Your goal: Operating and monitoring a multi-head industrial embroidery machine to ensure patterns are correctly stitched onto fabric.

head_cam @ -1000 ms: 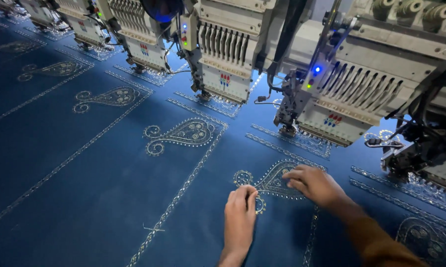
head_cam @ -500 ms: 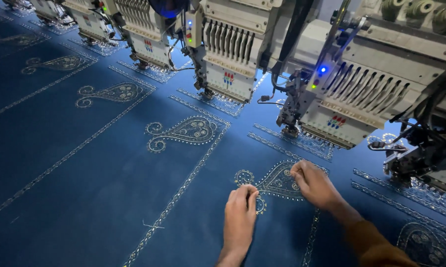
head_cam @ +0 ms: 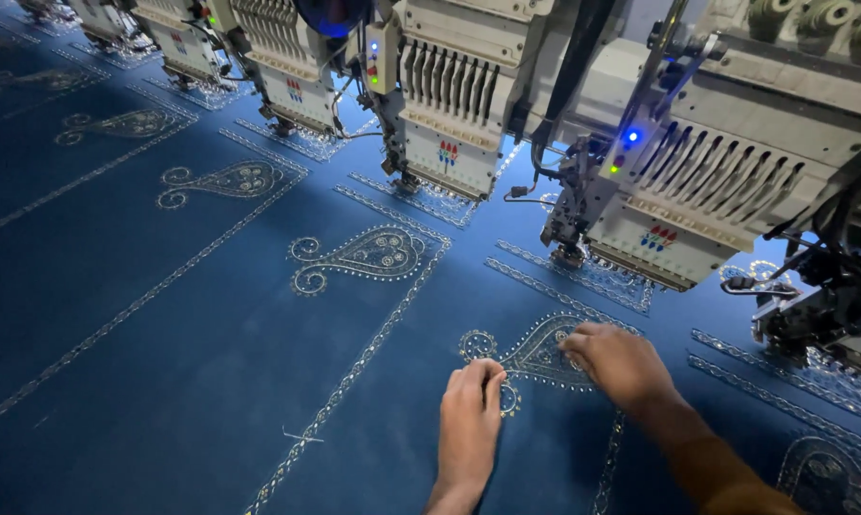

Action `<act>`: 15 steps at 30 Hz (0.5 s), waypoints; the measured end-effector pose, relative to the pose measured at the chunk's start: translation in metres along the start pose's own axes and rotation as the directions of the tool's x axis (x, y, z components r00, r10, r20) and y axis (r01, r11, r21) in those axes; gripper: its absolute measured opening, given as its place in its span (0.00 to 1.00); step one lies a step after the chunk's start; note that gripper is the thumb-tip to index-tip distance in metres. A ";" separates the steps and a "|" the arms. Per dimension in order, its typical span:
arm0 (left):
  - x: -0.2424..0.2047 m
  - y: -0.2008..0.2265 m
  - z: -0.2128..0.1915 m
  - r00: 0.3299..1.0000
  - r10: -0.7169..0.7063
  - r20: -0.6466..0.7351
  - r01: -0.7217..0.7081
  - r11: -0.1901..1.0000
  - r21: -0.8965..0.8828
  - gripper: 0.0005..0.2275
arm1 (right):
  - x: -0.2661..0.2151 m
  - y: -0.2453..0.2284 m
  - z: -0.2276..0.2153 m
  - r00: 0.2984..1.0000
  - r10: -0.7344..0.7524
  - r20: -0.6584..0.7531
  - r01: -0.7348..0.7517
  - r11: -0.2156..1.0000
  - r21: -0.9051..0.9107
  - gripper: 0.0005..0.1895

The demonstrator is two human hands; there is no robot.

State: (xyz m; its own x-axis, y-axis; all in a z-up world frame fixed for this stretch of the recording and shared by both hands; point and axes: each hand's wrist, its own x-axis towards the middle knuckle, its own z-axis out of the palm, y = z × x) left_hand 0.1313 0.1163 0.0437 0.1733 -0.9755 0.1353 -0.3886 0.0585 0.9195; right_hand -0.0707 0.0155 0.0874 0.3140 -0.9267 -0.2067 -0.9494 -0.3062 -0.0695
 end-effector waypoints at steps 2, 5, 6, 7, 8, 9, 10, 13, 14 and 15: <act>0.002 -0.001 0.001 1.000 0.002 0.004 -0.002 1.000 0.010 0.05 | 0.010 0.001 0.005 0.999 -0.038 -0.001 0.038 0.993 -0.109 0.12; 0.001 -0.005 0.003 1.000 0.018 -0.015 -0.017 1.000 0.017 0.04 | 0.019 0.005 0.021 0.993 -0.118 0.008 0.116 0.954 -0.275 0.08; 0.002 -0.005 0.004 0.998 0.040 -0.037 -0.040 0.999 0.013 0.04 | 0.022 0.007 0.026 0.988 -0.155 0.007 0.148 0.930 -0.335 0.05; 0.000 -0.006 0.005 0.999 0.040 -0.034 -0.040 0.999 0.009 0.04 | 0.020 0.009 0.029 0.989 -0.151 0.008 0.145 0.930 -0.337 0.05; -0.002 -0.007 0.006 0.999 0.040 -0.018 -0.040 0.999 0.023 0.04 | 0.018 0.011 0.032 0.992 -0.127 0.001 0.122 0.954 -0.272 0.06; 0.002 -0.008 0.004 0.999 0.048 -0.011 -0.048 0.998 0.042 0.05 | 0.023 0.011 0.032 0.994 -0.109 -0.016 0.103 0.973 -0.207 0.09; 0.006 -0.007 0.005 0.998 0.057 -0.016 -0.056 0.998 0.042 0.05 | 0.025 0.011 0.029 0.993 -0.111 -0.025 0.103 0.972 -0.210 0.09; 0.003 -0.008 0.005 1.000 0.018 -0.017 -0.017 0.998 0.053 0.04 | 0.022 0.013 0.036 0.995 -0.038 -0.093 0.049 0.992 0.115 0.08; 0.004 -0.007 0.004 1.000 0.011 -0.013 -0.011 0.999 0.044 0.04 | 0.025 0.016 0.040 0.994 -0.049 -0.098 0.062 0.989 0.134 0.07; 0.002 -0.006 0.005 1.000 0.000 -0.007 0.000 1.000 0.031 0.05 | 0.023 0.021 0.045 0.994 -0.056 -0.098 0.070 0.986 0.150 0.06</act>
State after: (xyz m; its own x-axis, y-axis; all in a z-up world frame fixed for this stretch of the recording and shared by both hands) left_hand 0.1293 0.1126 0.0361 0.1796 -0.9741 0.1376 -0.4168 0.0513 0.9075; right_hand -0.0830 -0.0026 0.0376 0.3649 -0.9250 -0.1057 -0.9141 -0.3344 -0.2293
